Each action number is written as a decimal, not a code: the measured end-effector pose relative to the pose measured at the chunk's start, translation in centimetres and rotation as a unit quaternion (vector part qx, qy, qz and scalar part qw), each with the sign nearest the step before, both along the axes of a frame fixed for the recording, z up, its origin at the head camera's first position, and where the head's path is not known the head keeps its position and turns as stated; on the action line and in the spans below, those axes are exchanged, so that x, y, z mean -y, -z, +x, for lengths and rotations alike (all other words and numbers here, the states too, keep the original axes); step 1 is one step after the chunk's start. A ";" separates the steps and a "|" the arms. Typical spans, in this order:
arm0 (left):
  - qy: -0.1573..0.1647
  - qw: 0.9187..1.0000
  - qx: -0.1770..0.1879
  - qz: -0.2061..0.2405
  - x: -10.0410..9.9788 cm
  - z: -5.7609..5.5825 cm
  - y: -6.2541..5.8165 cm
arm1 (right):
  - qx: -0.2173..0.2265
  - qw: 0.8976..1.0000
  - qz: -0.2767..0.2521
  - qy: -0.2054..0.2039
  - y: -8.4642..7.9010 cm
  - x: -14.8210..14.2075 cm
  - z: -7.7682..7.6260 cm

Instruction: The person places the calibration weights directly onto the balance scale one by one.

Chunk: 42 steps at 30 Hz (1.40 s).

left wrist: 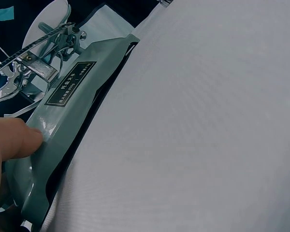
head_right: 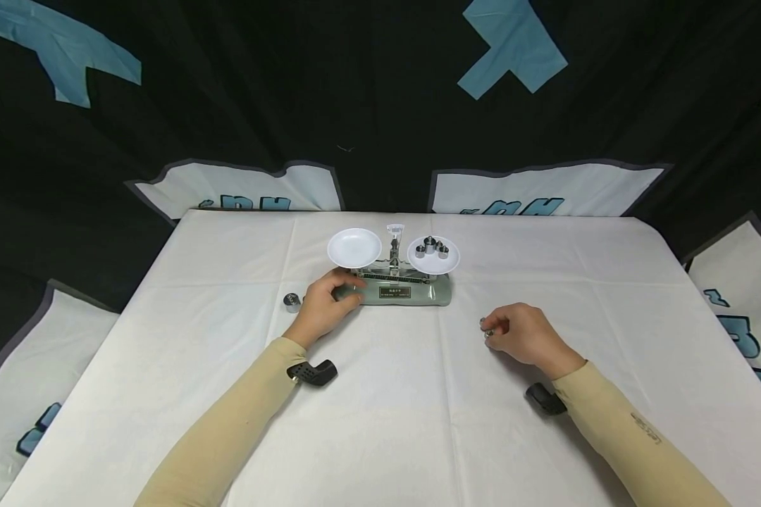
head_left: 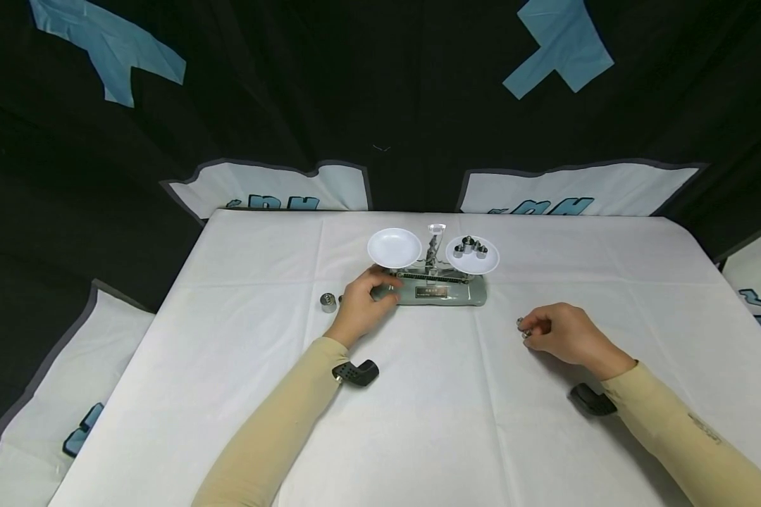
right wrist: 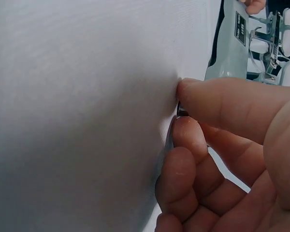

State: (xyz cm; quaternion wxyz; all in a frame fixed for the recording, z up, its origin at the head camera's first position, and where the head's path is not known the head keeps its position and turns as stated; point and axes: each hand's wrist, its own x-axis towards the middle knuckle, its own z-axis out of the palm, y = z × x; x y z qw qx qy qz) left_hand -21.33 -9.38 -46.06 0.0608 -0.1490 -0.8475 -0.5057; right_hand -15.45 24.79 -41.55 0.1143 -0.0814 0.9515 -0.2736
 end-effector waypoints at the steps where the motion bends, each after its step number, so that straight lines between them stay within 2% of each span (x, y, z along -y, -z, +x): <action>1: 0.000 1.000 0.001 0.001 0.0 0.0 0.0 | 0.004 1.000 -0.002 0.000 0.0 0.1 0.0; 13: 0.000 1.000 -0.004 -0.004 0.0 0.0 0.1 | 0.013 1.000 -0.017 -0.008 -0.1 0.2 0.0; 26: -0.002 1.000 0.012 -0.008 0.0 0.0 0.1 | 0.003 0.999 0.006 -0.033 -0.1 0.3 0.1; 42: -0.001 1.000 0.009 -0.008 0.1 -0.1 0.1 | -0.020 0.999 0.004 -0.043 -2.3 0.1 -0.3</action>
